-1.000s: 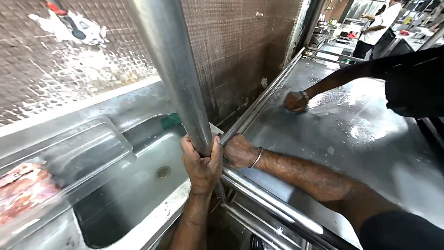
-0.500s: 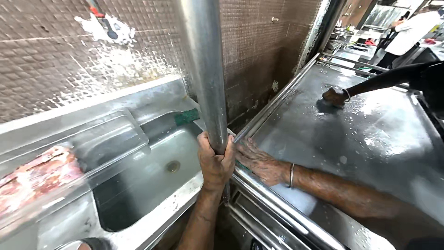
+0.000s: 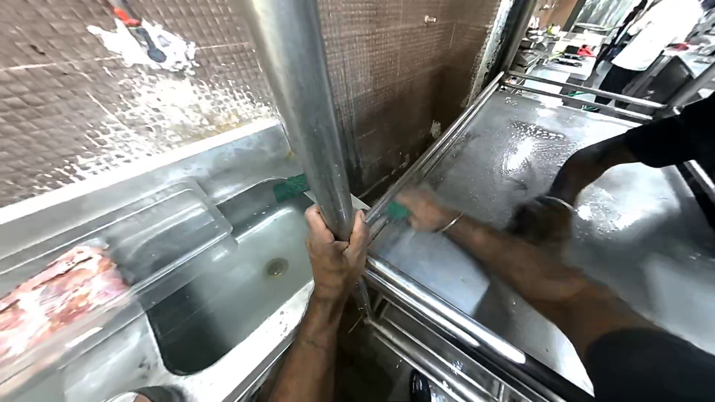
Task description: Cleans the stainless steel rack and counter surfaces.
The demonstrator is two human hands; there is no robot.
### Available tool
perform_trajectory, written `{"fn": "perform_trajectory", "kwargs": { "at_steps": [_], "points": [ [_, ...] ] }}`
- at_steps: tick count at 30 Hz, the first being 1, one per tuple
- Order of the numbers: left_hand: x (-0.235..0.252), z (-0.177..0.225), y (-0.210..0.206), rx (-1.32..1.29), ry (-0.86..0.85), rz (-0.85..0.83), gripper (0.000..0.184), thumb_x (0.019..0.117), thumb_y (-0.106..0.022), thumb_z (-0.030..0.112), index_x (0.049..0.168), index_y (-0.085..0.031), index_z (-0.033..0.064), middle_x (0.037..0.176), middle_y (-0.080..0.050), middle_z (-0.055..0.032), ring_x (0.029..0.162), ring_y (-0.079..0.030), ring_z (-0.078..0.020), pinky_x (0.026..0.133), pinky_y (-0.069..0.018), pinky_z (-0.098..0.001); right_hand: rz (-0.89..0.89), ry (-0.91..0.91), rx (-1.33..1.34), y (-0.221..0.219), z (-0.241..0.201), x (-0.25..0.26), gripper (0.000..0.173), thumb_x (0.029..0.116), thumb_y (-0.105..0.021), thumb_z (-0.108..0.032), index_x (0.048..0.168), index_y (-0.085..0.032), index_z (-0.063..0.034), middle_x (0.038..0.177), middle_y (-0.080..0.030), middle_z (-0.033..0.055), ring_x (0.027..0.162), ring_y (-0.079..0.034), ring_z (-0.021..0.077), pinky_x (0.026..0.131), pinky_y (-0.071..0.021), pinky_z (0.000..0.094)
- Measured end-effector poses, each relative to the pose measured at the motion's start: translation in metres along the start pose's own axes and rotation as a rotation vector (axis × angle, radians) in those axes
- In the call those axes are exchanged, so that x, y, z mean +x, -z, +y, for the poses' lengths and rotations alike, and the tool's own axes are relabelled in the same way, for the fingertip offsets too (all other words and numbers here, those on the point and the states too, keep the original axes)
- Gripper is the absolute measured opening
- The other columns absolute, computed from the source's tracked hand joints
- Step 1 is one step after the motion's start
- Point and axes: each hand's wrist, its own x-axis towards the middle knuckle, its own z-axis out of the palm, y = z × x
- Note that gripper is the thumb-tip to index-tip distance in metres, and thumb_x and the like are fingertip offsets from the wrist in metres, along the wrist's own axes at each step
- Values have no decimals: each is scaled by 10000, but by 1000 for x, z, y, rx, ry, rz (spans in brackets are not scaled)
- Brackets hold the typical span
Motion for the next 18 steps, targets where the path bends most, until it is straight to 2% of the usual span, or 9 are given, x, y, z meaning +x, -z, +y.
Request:
{"fn": "perform_trajectory", "kwargs": {
  "at_steps": [1,2,4,7,8,10,12,15,18],
  "points": [
    [-1,1,-2,-9,4,4,500,959,-678,255,1337,-465,6,905,-652,-61,723,-652,-75,681,-578,-282,-32,-126,-54,5,31,1,619,807,-796,-132,1395,-606,-104,1394,-613,183,1345,-527,397,1148,-287,700],
    [1,0,-5,-22,-4,23,491,958,-669,250,1329,-467,-1,906,-645,-56,727,-646,-67,690,-574,-273,-85,-212,-114,9,64,7,690,833,-760,-151,1481,-527,-101,1502,-521,205,1442,-416,428,1179,-149,740],
    [4,-2,-8,-51,-17,61,476,955,-660,241,1311,-474,-16,902,-637,-40,721,-629,-35,692,-567,-236,-111,-303,-185,6,94,24,722,811,-760,-200,1481,-518,-83,1507,-505,214,1448,-395,434,1198,-117,722],
    [1,-3,-13,-77,-27,94,485,954,-677,248,1303,-481,-26,925,-634,-49,752,-627,-25,718,-560,-219,-129,-376,1,1,37,11,706,852,-776,-144,1474,-482,17,1499,-483,275,1447,-391,449,1210,-257,624],
    [0,-4,-14,-70,-31,97,498,955,-676,257,1305,-479,-37,942,-635,-65,777,-632,-33,738,-557,-227,-127,-334,25,1,4,7,696,826,-796,-140,1449,-519,3,1472,-510,269,1429,-405,455,1200,-257,641],
    [0,-3,-12,-58,-24,91,513,966,-660,274,1322,-469,-41,975,-641,-67,818,-643,-25,779,-563,-225,-94,-156,62,-4,-58,-1,654,810,-820,-146,1405,-581,-14,1440,-555,256,1429,-404,468,1231,-121,667],
    [2,0,-12,-73,-9,102,500,964,-658,257,1317,-468,-42,959,-641,-53,802,-636,-8,765,-559,-210,-126,-34,75,-3,-102,-1,461,934,-708,-233,1371,-626,-114,1383,-613,175,1392,-461,413,1228,-165,658],
    [4,0,-14,-127,-22,111,484,954,-657,232,1285,-471,-69,978,-633,-64,828,-644,-18,784,-571,-221,-173,35,89,-2,-114,1,373,1041,-549,-249,1403,-598,-174,1399,-602,124,1388,-462,371,1214,-212,633],
    [6,-3,-16,-205,-55,106,503,939,-665,227,1282,-448,-69,935,-621,-9,772,-638,-9,729,-587,-222,-140,72,75,-5,-102,3,510,914,-715,-245,1407,-603,-178,1432,-593,104,1421,-440,369,1197,-197,691]
  ]
}}
